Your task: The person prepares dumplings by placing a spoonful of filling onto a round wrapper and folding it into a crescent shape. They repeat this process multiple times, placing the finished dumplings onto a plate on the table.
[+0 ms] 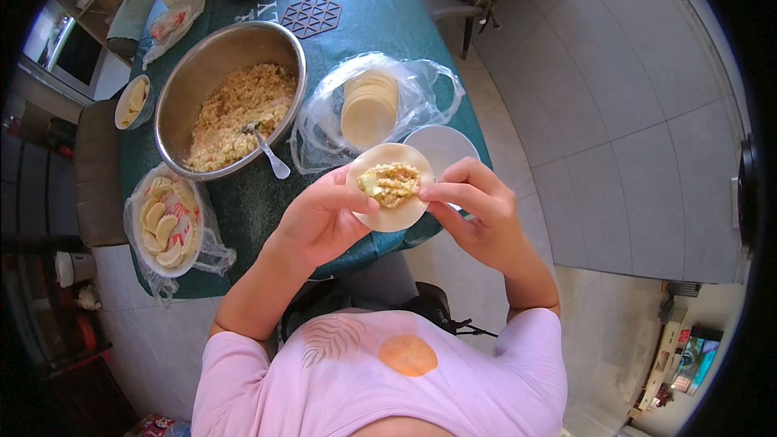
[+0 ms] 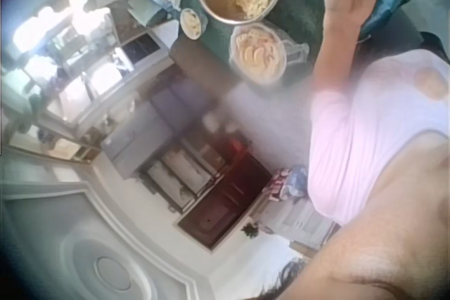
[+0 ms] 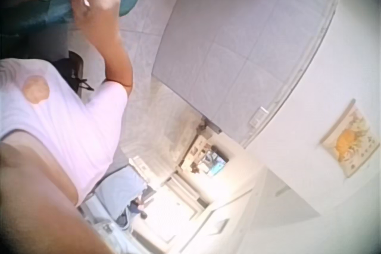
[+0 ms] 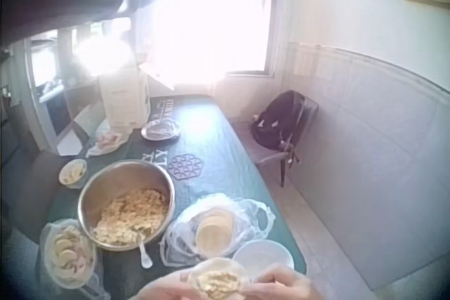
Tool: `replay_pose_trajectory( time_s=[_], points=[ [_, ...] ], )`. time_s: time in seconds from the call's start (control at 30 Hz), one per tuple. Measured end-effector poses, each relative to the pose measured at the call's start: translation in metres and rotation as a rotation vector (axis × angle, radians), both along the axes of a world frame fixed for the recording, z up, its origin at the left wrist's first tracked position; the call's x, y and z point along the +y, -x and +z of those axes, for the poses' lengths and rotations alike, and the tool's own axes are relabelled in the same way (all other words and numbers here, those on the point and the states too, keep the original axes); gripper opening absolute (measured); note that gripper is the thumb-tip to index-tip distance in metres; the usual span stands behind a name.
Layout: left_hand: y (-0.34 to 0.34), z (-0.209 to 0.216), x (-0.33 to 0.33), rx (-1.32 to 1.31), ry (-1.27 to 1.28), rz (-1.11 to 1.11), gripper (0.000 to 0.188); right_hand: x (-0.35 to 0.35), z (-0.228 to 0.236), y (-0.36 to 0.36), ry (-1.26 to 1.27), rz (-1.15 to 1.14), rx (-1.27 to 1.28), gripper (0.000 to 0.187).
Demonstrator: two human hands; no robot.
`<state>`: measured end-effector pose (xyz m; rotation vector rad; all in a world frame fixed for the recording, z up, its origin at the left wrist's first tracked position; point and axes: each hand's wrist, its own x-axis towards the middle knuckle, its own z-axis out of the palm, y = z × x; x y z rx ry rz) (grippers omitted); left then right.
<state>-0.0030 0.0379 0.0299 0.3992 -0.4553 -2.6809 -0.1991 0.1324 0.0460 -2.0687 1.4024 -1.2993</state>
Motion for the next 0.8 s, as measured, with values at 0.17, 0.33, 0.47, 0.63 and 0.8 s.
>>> replay_pose_trajectory(
  time_s=[0.17, 0.33, 0.47, 0.63, 0.8],
  points=[
    [-0.005, 0.005, 0.005, -0.183, 0.183, -0.02, 0.054, 0.002, 0.001, -0.001, -0.075, -0.012, -0.146, 0.019],
    [-0.005, 0.009, 0.009, -0.353, 0.408, 0.012, 0.049, 0.003, -0.006, -0.008, -0.138, -0.005, -0.268, 0.015],
    [-0.002, 0.01, 0.011, -0.421, 0.445, 0.019, 0.039, 0.004, -0.014, -0.01, -0.135, -0.008, -0.288, 0.015],
    [-0.003, 0.008, 0.01, -0.415, 0.381, 0.011, 0.035, 0.009, -0.014, -0.023, -0.275, -0.089, -0.498, 0.017],
    [-0.001, 0.005, 0.012, -0.425, 0.393, 0.052, 0.025, 0.01, -0.009, -0.022, -0.354, -0.072, -0.501, 0.015]
  ],
)
